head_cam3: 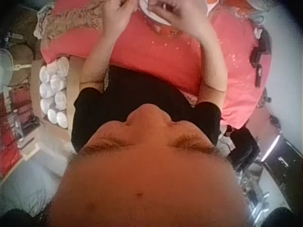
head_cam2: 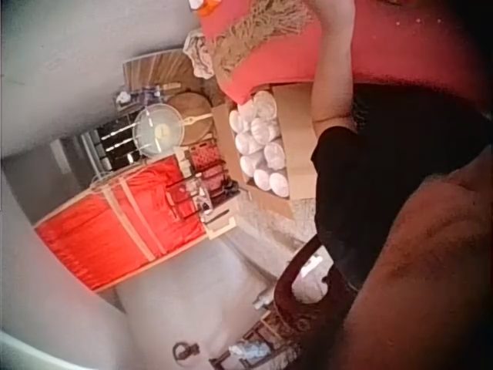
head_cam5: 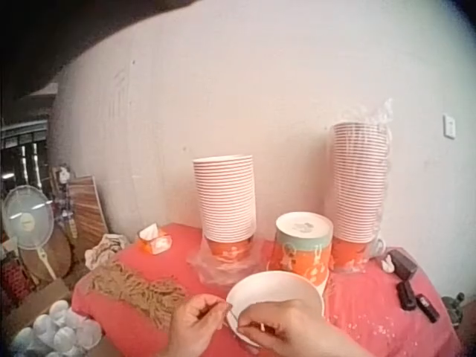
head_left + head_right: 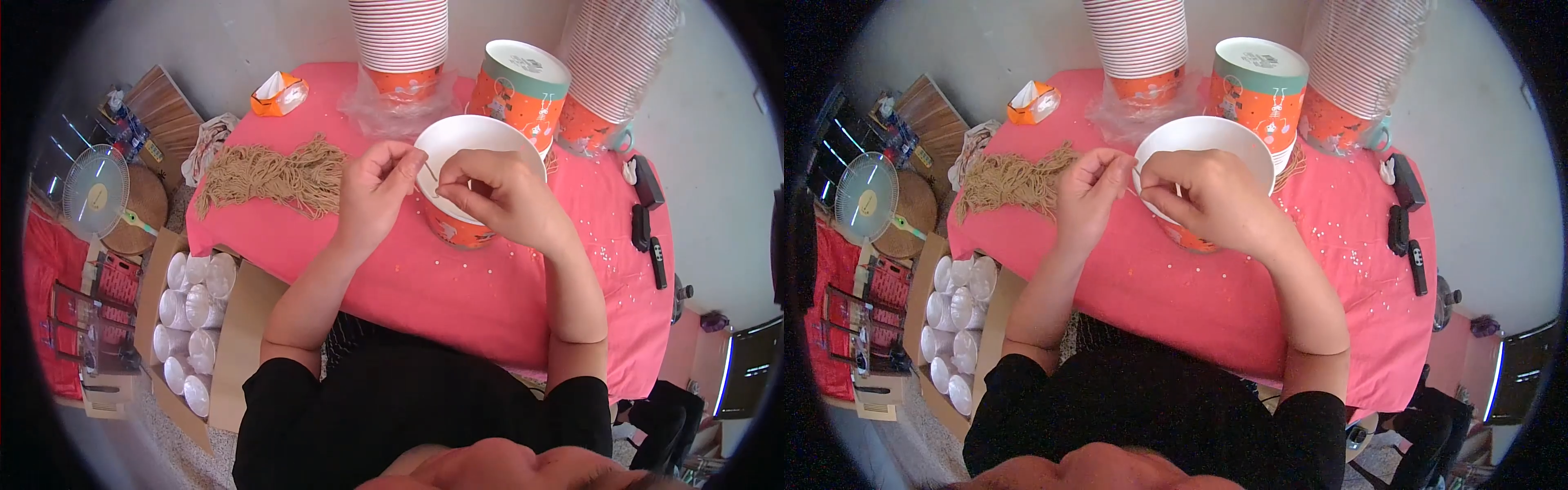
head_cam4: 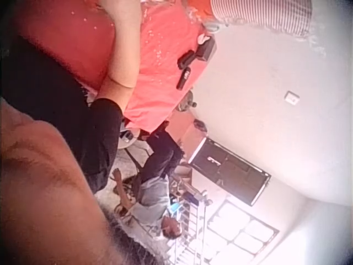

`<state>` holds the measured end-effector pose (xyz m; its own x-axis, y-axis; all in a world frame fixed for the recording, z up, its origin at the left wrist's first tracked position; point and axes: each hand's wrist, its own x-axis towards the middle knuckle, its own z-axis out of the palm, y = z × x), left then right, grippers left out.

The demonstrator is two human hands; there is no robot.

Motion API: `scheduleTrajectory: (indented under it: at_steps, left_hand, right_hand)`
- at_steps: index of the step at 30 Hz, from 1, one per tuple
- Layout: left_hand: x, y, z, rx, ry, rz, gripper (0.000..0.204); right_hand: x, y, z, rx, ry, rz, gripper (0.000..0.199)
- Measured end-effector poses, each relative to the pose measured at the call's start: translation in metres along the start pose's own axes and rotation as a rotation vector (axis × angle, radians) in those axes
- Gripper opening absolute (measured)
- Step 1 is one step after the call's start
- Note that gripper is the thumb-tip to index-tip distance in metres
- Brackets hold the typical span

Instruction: Assemble plastic buckets by threading rope handles through pre-punched holes.

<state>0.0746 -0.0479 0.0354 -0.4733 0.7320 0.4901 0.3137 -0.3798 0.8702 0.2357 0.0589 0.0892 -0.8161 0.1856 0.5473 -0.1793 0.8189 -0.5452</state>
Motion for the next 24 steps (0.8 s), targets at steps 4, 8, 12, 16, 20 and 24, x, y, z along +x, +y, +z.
scheduleTrajectory:
  at_steps: [4, 8, 12, 16, 20, 24]
  left_hand:
    - [-0.01, -0.001, 0.001, -0.183, -0.139, -0.074, 0.015]
    - [-0.012, 0.01, 0.003, -0.174, -0.212, -0.103, 0.016]
    - [-0.012, 0.0, 0.001, -0.188, -0.145, -0.095, 0.016]
    - [-0.007, -0.005, -0.007, -0.362, -0.082, -0.269, 0.015]
    - [-0.006, -0.008, -0.007, -0.474, -0.06, -0.302, 0.015]
    - [-0.006, -0.009, -0.009, -0.522, -0.103, -0.315, 0.015]
  right_hand:
    - [0.001, 0.003, 0.003, 0.038, 0.042, 0.053, 0.005]
    - [0.003, 0.013, 0.003, 0.087, 0.075, 0.136, 0.004]
    - [0.005, 0.016, 0.003, 0.014, 0.113, 0.085, 0.006]
    - [0.005, 0.016, 0.003, -0.16, 0.236, -0.058, 0.012]
    - [0.006, 0.009, 0.01, -0.23, 0.193, -0.181, 0.016]
    - [0.006, 0.012, 0.012, -0.35, 0.15, -0.232, 0.013]
